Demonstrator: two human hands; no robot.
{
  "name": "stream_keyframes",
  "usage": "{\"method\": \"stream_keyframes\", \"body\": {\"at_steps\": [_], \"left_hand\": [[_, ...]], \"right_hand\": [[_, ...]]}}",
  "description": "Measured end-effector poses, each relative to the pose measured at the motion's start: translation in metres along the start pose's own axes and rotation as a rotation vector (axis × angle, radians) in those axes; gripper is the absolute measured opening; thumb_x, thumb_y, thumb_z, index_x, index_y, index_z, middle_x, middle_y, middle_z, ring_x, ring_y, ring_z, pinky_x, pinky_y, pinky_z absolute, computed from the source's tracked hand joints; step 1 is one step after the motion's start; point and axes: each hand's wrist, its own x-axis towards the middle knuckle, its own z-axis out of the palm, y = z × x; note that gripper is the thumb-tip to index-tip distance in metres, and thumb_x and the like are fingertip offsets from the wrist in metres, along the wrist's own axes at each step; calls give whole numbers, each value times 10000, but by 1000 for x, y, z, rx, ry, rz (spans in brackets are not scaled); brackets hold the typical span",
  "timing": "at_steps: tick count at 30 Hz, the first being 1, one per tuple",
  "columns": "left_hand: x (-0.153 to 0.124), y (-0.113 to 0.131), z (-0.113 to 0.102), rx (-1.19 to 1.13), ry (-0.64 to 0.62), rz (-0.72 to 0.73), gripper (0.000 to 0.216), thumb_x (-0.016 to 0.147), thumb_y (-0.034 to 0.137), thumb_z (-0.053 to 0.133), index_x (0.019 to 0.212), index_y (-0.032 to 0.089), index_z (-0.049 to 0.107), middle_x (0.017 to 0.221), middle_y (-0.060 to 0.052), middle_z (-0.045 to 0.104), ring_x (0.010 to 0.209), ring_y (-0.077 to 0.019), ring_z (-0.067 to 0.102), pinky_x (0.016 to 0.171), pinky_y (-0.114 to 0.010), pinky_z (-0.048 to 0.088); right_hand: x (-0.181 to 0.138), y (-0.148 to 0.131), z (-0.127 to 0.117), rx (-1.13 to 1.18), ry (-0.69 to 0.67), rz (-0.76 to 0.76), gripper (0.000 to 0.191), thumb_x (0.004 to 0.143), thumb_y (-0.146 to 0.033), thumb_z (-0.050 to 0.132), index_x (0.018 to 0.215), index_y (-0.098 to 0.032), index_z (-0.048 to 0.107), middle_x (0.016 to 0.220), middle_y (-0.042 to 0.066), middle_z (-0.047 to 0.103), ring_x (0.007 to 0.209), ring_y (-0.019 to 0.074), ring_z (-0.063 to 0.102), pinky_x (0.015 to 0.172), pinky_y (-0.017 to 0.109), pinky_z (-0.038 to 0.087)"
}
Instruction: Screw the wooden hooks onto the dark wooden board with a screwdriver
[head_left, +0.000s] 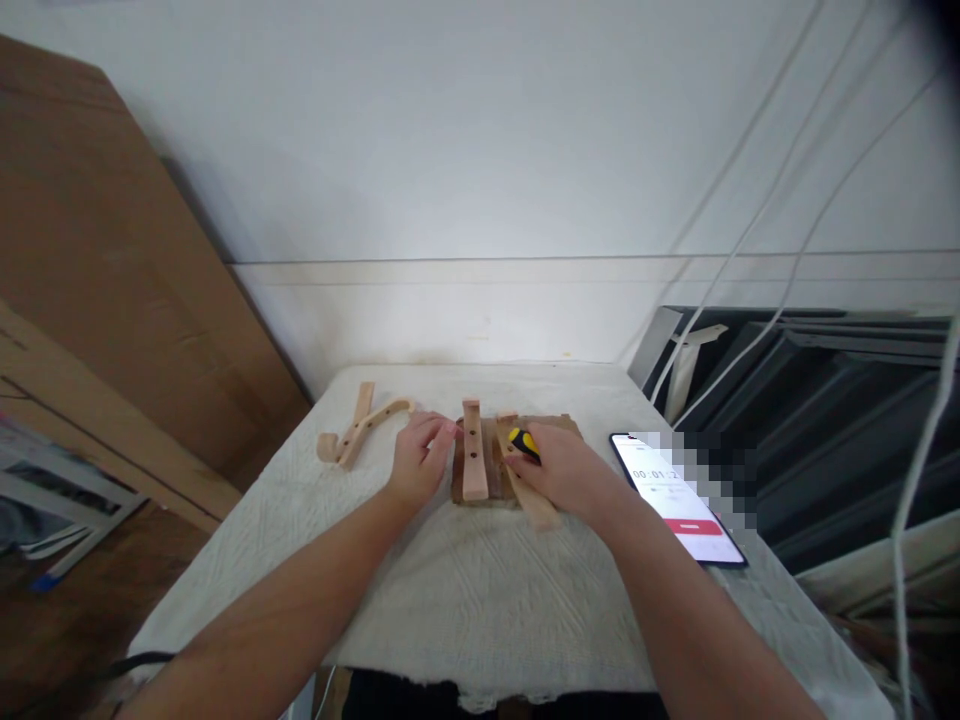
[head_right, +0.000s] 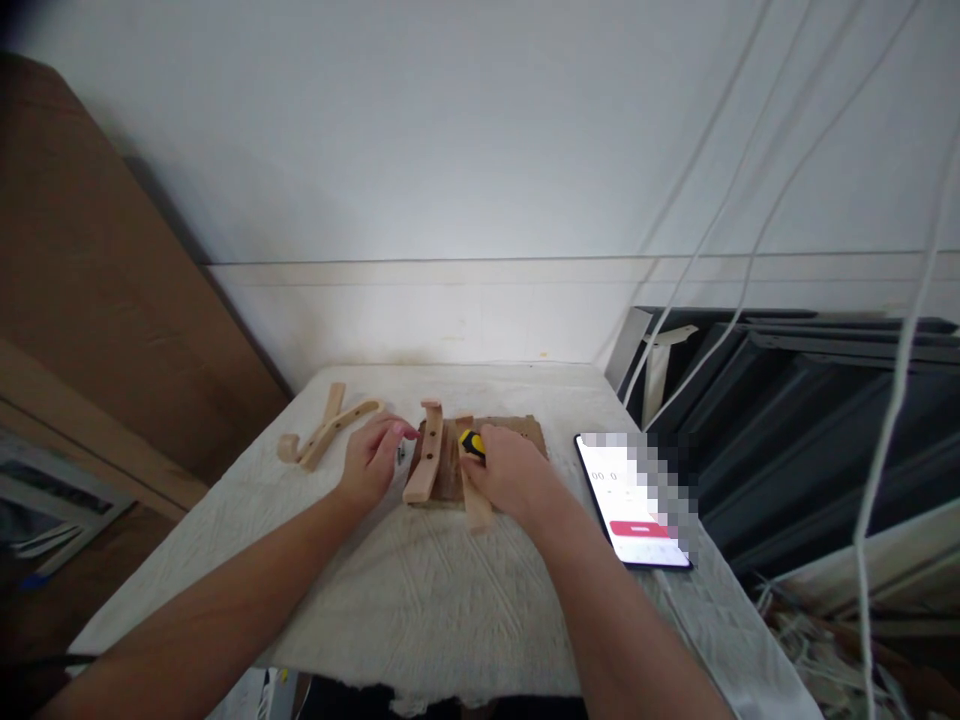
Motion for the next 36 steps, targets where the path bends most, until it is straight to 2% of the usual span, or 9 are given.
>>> {"method": "stream_keyframes", "body": {"at_steps": [2,5,7,10,18,20,24,28,36], "left_hand": [[2,-7,4,-4,-10,-135,398,931,396,412,767,160,687,769,-61,674,782,-180,603,760,-335,468],[3,-15,14,-100,-58,-278,341,868,421,507,1025,161,662,1045,-97,665,956,-211,602,813,-344,490],[2,-19,19,-205,-148,-327,459,820,390,568,1218,162,570,1229,-121,601,1074,-230,582,877,-356,494],[0,-21,24,-292,-294,-316,593,795,311,580,1353,154,455,1342,-129,538,1185,-246,537,1000,-383,444],[1,-24,22,-350,-335,-347,629,763,257,566,1371,154,442,1408,-116,500,1243,-270,499,1034,-409,428],[2,-24,22,-385,-347,-361,626,759,261,567,1367,170,449,1412,-106,501,1238,-267,508,1026,-410,438],[4,-25,22,-438,-350,-385,621,747,251,572,1353,166,463,1408,-110,507,1213,-257,535,1013,-403,456],[4,-27,22,-464,-366,-392,625,755,259,583,1358,154,457,1378,-115,532,1150,-245,575,978,-392,480],[3,-30,22,-416,-383,-340,616,782,254,579,1380,180,448,1389,-104,527,1155,-239,570,974,-385,476]], "right_hand": [[3,-2,1,-22,-18,41,264,885,-371,507,938,-147,637,946,138,707,860,259,656,716,339,446],[12,-2,4,-30,-20,52,271,881,-384,508,947,-164,652,954,130,717,882,254,665,724,327,446],[18,0,5,-35,-10,69,270,873,-391,516,935,-173,663,967,124,720,892,252,665,733,325,447],[25,3,8,-49,-3,119,282,866,-408,515,908,-178,674,954,122,725,880,260,665,731,335,445],[24,-1,10,-54,70,258,324,854,-440,531,957,-159,656,926,155,719,886,287,660,696,337,438],[23,-1,9,-25,100,237,305,849,-413,542,985,-161,645,927,145,720,875,274,661,692,326,434],[22,5,3,-3,58,199,243,844,-390,552,893,-177,658,907,123,727,841,256,664,677,316,424],[24,9,2,15,41,135,200,854,-337,556,919,-194,680,988,108,728,904,245,659,727,308,431],[23,5,5,-6,45,96,229,876,-311,512,929,-195,702,1000,111,730,917,254,658,774,331,432]]}}
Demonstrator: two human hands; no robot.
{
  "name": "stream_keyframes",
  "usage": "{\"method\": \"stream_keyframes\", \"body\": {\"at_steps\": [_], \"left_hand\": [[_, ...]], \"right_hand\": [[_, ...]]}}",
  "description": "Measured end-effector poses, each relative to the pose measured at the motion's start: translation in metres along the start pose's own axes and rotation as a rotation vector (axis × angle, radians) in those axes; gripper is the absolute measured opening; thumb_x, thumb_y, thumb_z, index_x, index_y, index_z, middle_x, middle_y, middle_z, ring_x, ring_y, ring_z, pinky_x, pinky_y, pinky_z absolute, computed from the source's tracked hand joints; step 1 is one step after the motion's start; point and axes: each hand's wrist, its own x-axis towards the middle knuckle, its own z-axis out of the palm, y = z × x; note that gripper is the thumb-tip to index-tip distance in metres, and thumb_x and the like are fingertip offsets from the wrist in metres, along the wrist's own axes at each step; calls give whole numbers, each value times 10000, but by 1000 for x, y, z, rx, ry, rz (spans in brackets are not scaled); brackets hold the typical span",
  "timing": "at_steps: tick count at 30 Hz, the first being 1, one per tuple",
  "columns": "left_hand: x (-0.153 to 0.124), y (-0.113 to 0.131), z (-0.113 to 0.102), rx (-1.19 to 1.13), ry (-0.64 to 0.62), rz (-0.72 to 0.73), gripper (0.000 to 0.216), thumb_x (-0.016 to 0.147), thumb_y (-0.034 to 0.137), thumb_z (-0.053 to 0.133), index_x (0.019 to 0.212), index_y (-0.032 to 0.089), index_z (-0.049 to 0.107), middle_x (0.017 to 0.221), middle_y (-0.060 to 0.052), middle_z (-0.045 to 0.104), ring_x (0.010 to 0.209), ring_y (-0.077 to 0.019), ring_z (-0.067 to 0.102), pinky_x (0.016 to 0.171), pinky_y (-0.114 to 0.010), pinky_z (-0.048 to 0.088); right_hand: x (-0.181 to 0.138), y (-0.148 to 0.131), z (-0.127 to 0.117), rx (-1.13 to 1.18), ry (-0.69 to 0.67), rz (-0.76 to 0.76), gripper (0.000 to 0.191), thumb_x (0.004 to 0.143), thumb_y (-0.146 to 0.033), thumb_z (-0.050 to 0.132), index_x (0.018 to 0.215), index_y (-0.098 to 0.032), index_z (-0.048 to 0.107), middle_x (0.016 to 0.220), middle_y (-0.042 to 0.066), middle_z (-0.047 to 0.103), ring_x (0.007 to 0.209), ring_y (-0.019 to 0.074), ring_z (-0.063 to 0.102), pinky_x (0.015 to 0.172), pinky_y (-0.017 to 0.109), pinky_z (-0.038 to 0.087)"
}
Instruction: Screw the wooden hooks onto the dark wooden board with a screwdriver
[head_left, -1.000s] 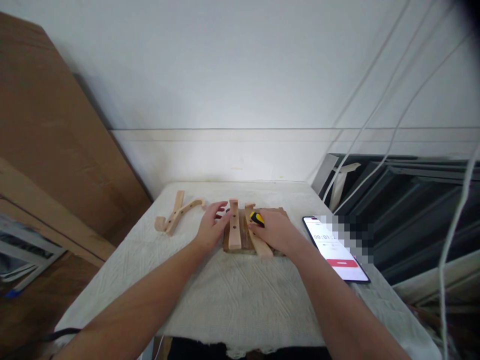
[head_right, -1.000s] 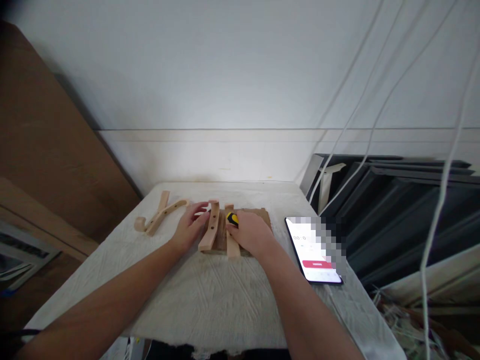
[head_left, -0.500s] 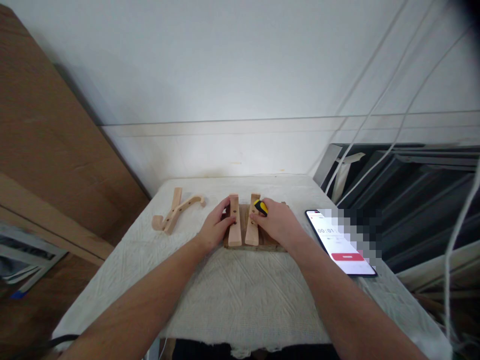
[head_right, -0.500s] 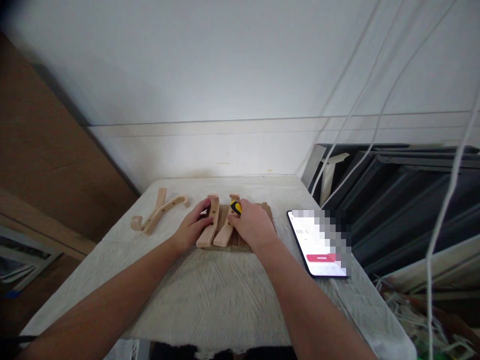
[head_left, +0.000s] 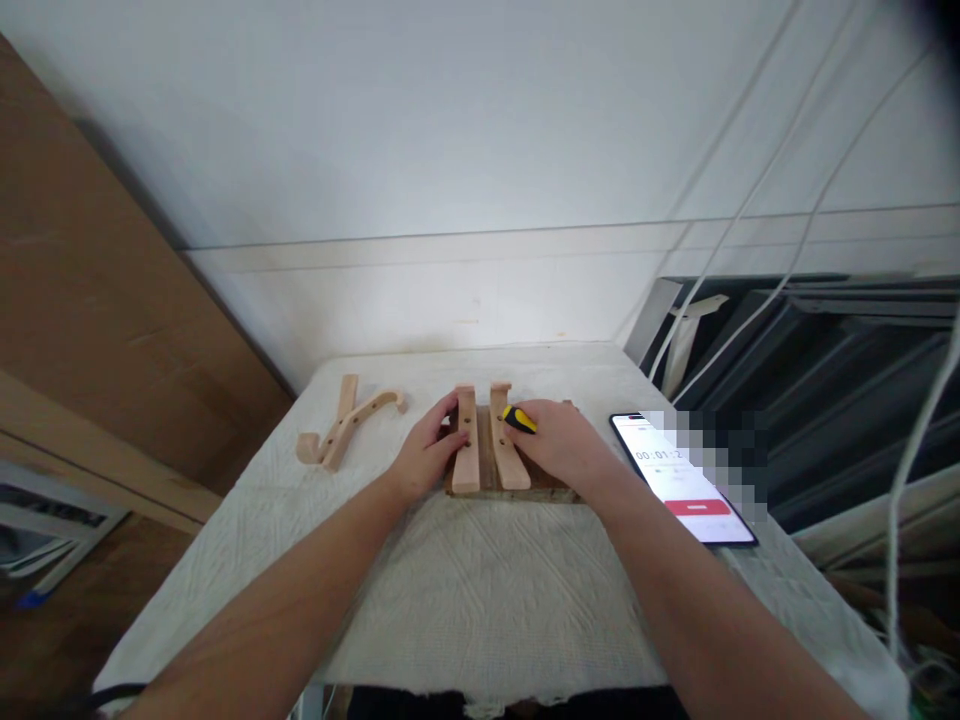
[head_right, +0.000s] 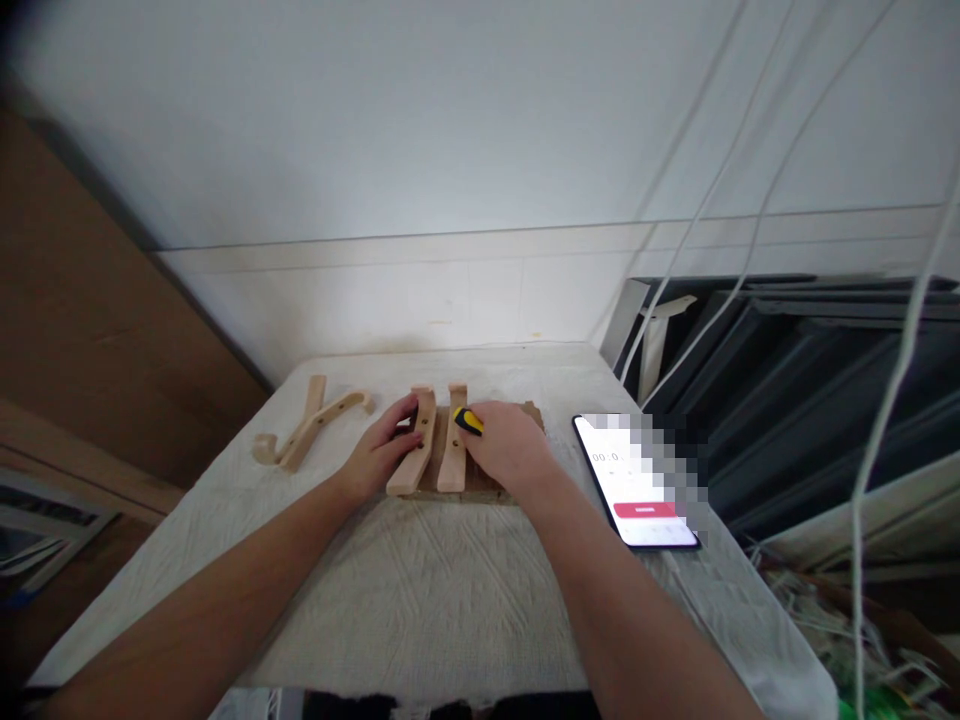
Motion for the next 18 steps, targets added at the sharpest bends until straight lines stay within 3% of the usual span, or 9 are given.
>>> {"method": "stream_keyframes", "body": {"at_steps": [15,18], "left_hand": [[0,-2,-1,111,20,37,592,824,312,561,1388,170,450,1383,-118,535,1201,-250,545,1009,-410,452],[1,5,-7,223,116,33,495,871,304,466,1335,135,500,1327,-138,578,1178,-240,565,996,-407,460]], "right_hand": [[-2,1,-4,18,-38,-17,220,873,-320,511,842,-197,692,904,96,735,821,233,647,702,316,412],[-3,2,-5,52,-13,-5,200,859,-310,522,819,-198,683,896,93,730,816,228,639,696,311,404]]}}
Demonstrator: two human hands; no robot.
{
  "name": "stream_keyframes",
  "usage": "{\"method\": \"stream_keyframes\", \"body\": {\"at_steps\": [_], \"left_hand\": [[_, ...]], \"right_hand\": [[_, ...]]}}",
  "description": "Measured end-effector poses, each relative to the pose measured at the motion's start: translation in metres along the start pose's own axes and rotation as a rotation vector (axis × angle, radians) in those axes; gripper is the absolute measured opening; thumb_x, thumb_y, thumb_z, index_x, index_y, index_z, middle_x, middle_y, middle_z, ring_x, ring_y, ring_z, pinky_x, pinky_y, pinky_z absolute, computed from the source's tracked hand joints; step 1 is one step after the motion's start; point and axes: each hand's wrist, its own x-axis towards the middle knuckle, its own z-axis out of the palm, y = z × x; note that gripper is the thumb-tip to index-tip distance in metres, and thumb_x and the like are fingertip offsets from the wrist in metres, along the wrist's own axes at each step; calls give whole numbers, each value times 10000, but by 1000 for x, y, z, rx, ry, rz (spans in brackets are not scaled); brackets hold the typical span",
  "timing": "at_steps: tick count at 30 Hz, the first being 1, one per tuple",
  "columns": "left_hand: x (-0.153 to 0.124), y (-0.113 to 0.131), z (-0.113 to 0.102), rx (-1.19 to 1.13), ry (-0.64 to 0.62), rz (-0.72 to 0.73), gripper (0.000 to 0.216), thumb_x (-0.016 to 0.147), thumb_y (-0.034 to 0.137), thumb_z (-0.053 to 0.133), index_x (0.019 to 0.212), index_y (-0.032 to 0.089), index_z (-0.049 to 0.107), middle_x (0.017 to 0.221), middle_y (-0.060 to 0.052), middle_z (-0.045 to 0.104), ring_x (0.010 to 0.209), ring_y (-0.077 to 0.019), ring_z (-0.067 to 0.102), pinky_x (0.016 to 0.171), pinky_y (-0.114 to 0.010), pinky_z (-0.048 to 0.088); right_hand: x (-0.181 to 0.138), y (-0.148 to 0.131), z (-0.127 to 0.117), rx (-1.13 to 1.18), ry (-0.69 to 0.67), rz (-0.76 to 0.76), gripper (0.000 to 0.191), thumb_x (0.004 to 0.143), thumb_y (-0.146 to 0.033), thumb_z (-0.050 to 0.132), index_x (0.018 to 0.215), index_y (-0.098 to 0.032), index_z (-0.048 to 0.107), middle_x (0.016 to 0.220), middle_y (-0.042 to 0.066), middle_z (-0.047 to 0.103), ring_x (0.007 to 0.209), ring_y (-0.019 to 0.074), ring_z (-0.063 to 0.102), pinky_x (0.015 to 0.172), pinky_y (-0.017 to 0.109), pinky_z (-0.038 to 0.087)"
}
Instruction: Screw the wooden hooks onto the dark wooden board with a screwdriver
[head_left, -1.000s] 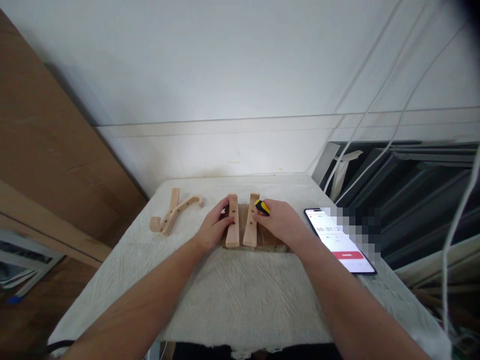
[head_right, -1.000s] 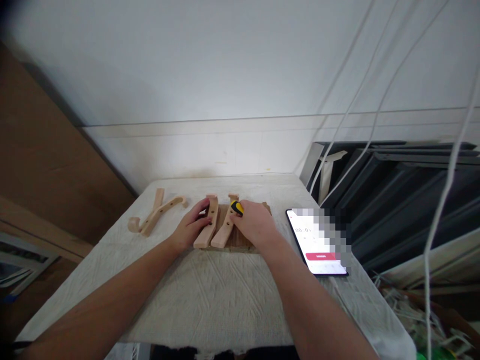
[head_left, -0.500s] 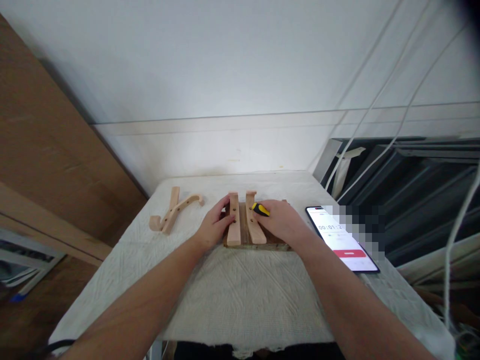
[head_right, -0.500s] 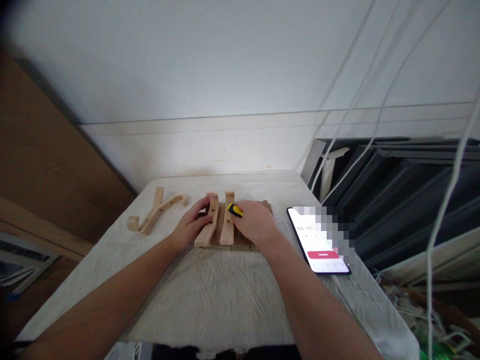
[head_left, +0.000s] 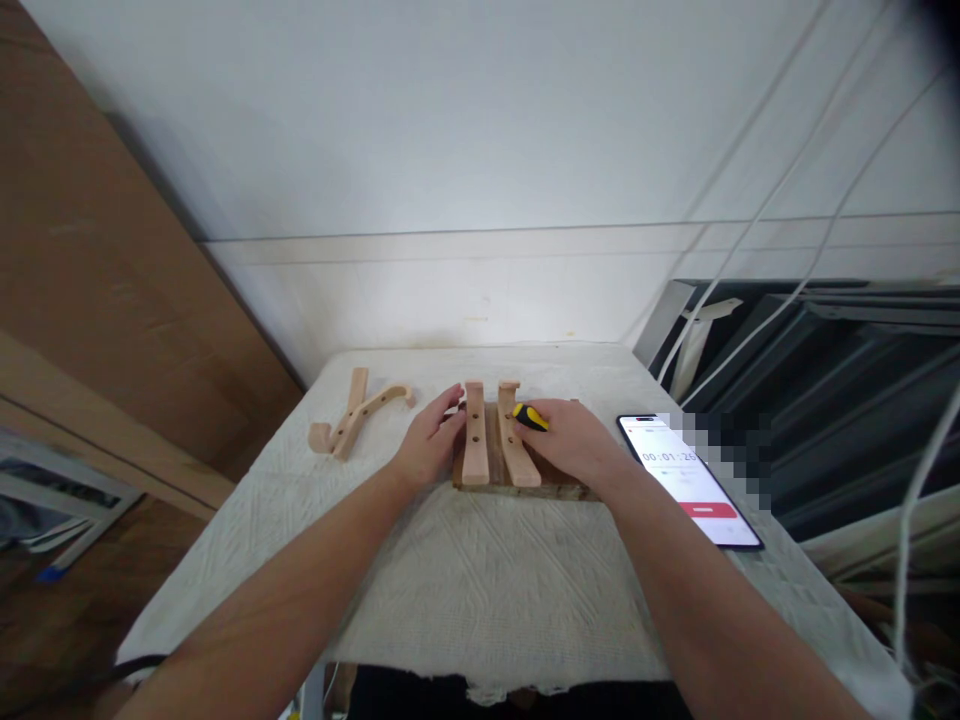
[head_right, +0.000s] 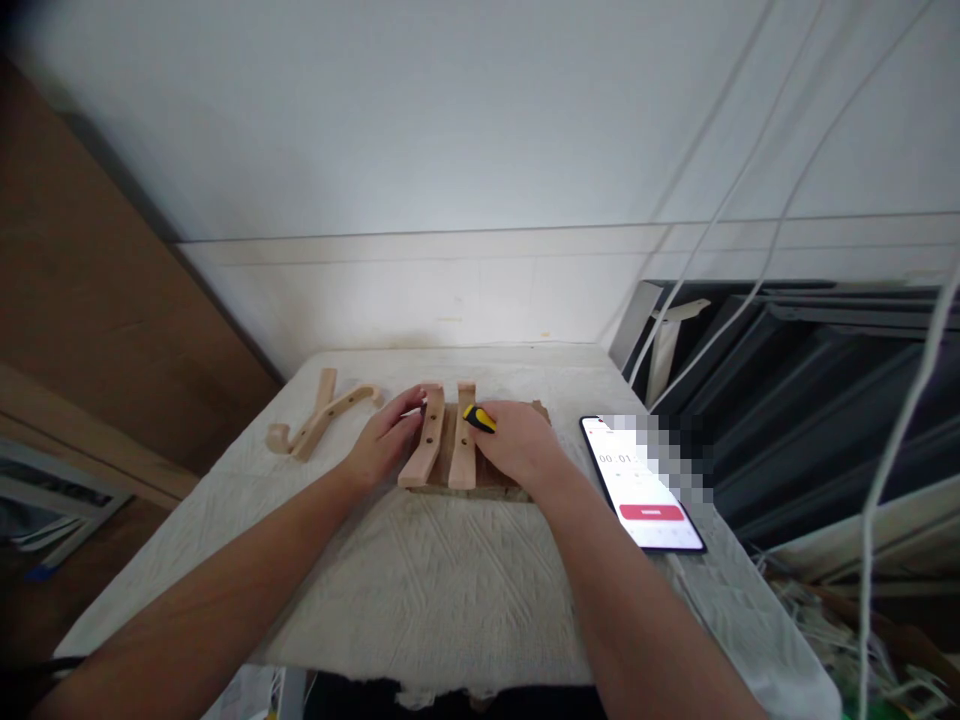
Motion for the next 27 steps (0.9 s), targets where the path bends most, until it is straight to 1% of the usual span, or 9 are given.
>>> {"method": "stream_keyframes", "body": {"at_steps": [3,4,6,9,12,16,19,23,27], "left_hand": [[4,7,-17,295,108,7,377,841,214,430,1150,132,628,1161,-125,666,1045,-224,619,911,-379,494],[5,9,-24,410,92,13,327,826,197,436,1049,151,671,1069,-104,696,989,-220,630,880,-366,497],[6,13,-37,595,1,-21,264,799,207,473,926,172,703,902,-78,717,844,-213,646,780,-334,499],[4,15,-51,765,-139,-81,223,767,235,533,864,186,728,838,-72,720,737,-209,639,690,-309,473],[3,15,-56,808,-219,-92,229,751,243,561,874,213,752,833,-68,719,709,-202,631,658,-288,454],[3,12,-54,769,-254,-62,214,756,294,598,873,236,767,816,-72,706,719,-211,619,666,-293,444],[3,11,-50,757,-280,-53,201,772,311,595,844,241,769,814,-73,707,720,-208,613,660,-287,431],[1,11,-45,772,-300,-30,241,794,320,573,927,244,760,848,-73,701,742,-196,612,657,-270,420],[0,12,-40,763,-340,-1,238,791,252,555,902,214,763,851,-90,687,757,-210,614,688,-297,434]], "right_hand": [[-2,2,-1,66,77,34,224,867,-347,501,812,-208,667,847,76,720,767,213,623,656,299,386],[-3,2,-2,79,115,50,240,870,-366,491,803,-208,659,824,74,714,748,210,615,642,296,378],[-4,3,-2,85,194,76,265,869,-395,482,783,-202,642,791,79,702,725,208,605,622,293,366],[-6,3,-2,93,298,70,267,866,-400,478,787,-197,633,788,86,695,722,206,603,614,287,361],[-8,2,-1,131,366,42,259,873,-380,467,824,-194,641,805,86,698,724,205,605,623,289,374],[-10,1,3,162,426,18,272,879,-357,459,934,-186,663,874,97,708,792,225,623,678,304,412],[-10,1,7,147,426,22,290,876,-334,461,985,-167,672,929,120,706,856,246,629,725,320,435],[-8,2,12,127,400,53,294,852,-309,496,1023,-154,679,960,137,693,894,261,624,747,335,451],[-8,3,14,119,400,23,284,856,-300,493,1008,-152,682,934,129,697,897,264,618,772,346,456]]}}
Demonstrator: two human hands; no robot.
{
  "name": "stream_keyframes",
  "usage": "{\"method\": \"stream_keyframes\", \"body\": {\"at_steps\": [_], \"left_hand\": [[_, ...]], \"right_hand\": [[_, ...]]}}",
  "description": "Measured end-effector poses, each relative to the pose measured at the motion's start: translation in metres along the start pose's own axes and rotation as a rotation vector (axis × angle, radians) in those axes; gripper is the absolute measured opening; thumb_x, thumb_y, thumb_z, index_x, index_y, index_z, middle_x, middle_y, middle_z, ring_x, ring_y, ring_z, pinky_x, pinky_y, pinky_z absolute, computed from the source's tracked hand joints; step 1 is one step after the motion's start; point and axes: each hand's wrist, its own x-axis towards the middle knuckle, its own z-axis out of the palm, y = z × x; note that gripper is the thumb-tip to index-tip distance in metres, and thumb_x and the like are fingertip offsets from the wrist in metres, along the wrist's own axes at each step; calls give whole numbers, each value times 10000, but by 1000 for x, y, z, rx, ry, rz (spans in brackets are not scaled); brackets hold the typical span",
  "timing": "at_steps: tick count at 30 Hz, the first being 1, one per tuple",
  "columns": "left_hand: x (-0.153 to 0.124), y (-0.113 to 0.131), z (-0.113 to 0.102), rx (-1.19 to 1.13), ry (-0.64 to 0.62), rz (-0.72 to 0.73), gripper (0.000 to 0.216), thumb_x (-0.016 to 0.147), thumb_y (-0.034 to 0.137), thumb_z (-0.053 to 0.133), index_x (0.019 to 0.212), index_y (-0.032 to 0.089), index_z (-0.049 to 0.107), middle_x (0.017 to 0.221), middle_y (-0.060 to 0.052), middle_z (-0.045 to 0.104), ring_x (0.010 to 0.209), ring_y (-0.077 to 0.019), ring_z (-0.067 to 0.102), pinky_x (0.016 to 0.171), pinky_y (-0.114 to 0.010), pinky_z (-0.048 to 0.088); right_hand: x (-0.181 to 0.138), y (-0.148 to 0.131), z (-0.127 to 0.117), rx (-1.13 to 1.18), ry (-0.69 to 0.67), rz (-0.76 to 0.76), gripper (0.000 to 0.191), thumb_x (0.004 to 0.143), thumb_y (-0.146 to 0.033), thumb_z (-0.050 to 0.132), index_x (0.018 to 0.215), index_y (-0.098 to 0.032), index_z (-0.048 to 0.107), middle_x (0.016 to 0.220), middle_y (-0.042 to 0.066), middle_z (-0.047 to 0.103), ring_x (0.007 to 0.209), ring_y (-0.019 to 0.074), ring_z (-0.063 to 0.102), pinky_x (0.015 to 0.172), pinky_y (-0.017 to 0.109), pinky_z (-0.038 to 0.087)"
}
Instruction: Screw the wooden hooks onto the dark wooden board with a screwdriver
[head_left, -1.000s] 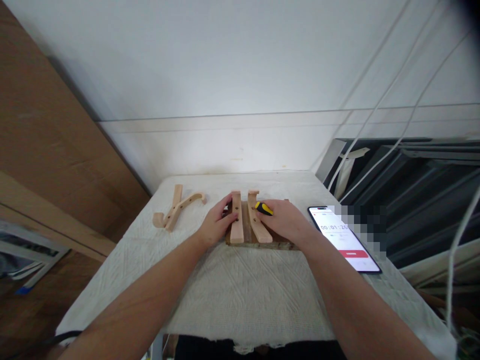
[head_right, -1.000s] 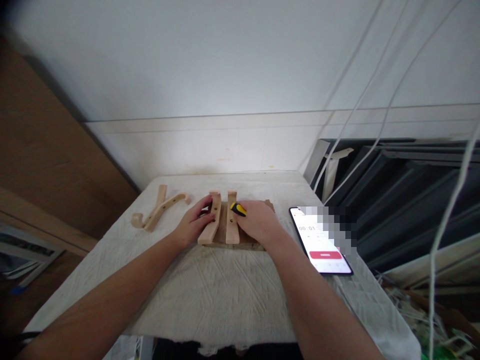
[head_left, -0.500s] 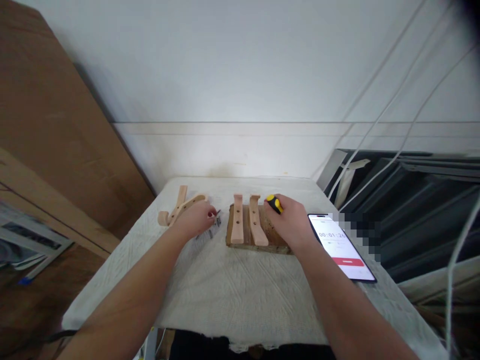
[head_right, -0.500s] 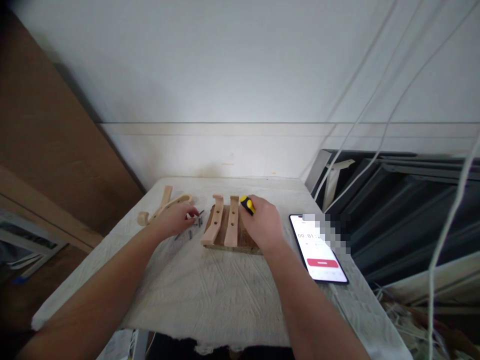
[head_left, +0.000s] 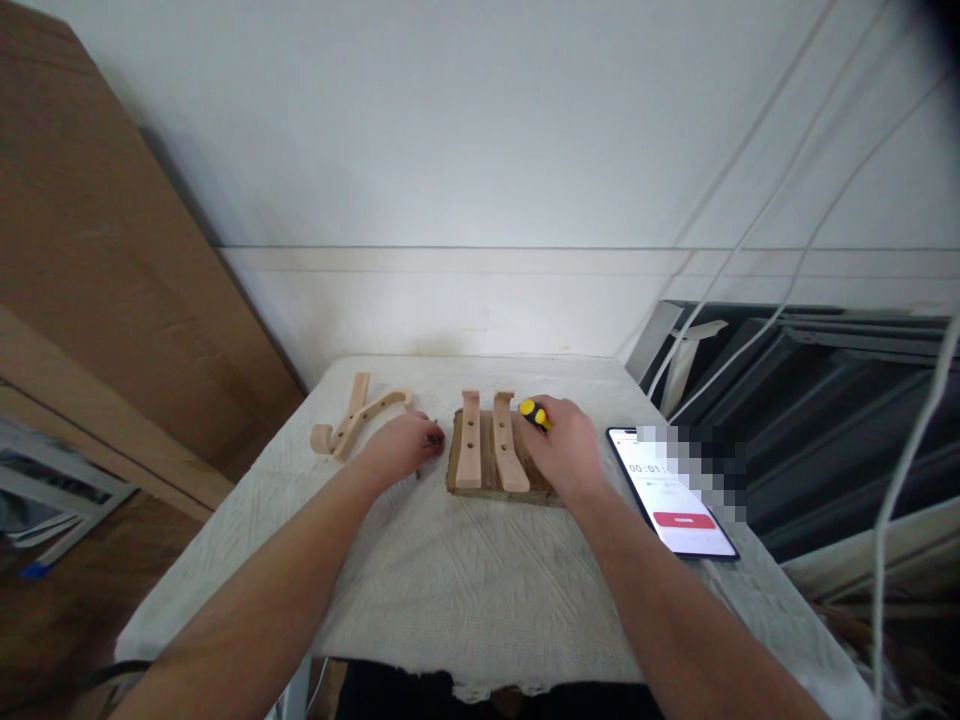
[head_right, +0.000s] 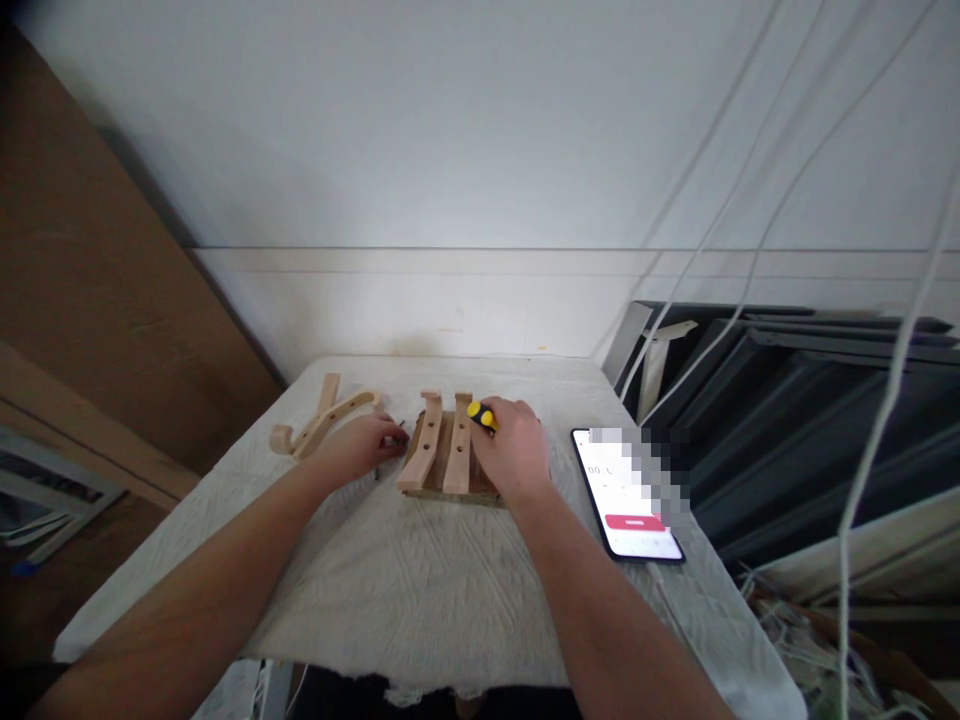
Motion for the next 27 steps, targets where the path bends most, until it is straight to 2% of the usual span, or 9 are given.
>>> {"method": "stream_keyframes", "body": {"at_steps": [6,11,16,19,20,23,24,26,27], "left_hand": [[3,-2,13,-4,71,13,208,754,177,533,791,182,738,783,-83,655,685,-202,588,668,-314,444],[6,-5,21,-44,129,-14,198,735,106,552,832,168,714,838,-69,657,725,-174,594,701,-289,460],[7,-4,17,-96,253,-78,174,755,72,568,853,138,695,838,-69,649,726,-161,594,728,-293,487],[3,-2,9,-132,427,-124,174,816,93,533,929,120,663,890,-76,638,761,-146,601,745,-282,505],[1,0,6,-202,546,-117,155,824,99,535,916,123,657,885,-70,634,759,-136,601,747,-273,511],[-5,9,-5,-390,850,6,74,820,133,570,842,149,638,886,-53,617,772,-122,598,709,-245,522],[-7,15,-10,-434,901,44,50,816,147,586,821,156,636,872,-46,614,775,-120,594,701,-239,519],[-8,30,-21,-545,818,125,39,813,152,598,794,158,631,848,-40,619,771,-114,593,677,-219,506],[-8,39,-27,-599,700,169,35,810,153,602,793,153,633,851,-44,627,777,-115,599,677,-218,503]], "right_hand": [[-1,1,2,-7,5,-30,274,865,-315,483,976,-161,680,902,128,703,876,271,623,770,361,456],[-1,3,4,3,18,-24,257,849,-305,496,955,-168,686,891,120,706,870,271,630,764,363,456],[-1,5,7,21,36,-30,251,846,-302,495,942,-174,688,883,121,702,871,282,631,762,382,459],[-2,5,7,46,40,-37,241,849,-305,493,934,-185,684,894,125,702,870,288,629,766,395,460],[-2,5,7,56,45,-39,234,848,-299,495,930,-188,684,895,126,702,869,288,627,771,399,460],[-1,4,7,102,51,-18,221,843,-269,494,927,-183,681,895,133,697,874,293,621,772,401,460],[-1,3,7,120,48,-16,218,839,-256,497,929,-178,679,894,135,695,877,294,618,777,400,459],[-1,2,6,154,35,-13,203,825,-234,506,925,-174,673,896,132,693,881,292,612,782,396,457],[-1,2,6,167,31,-12,191,819,-230,513,917,-176,668,896,127,692,881,290,608,785,395,454]]}}
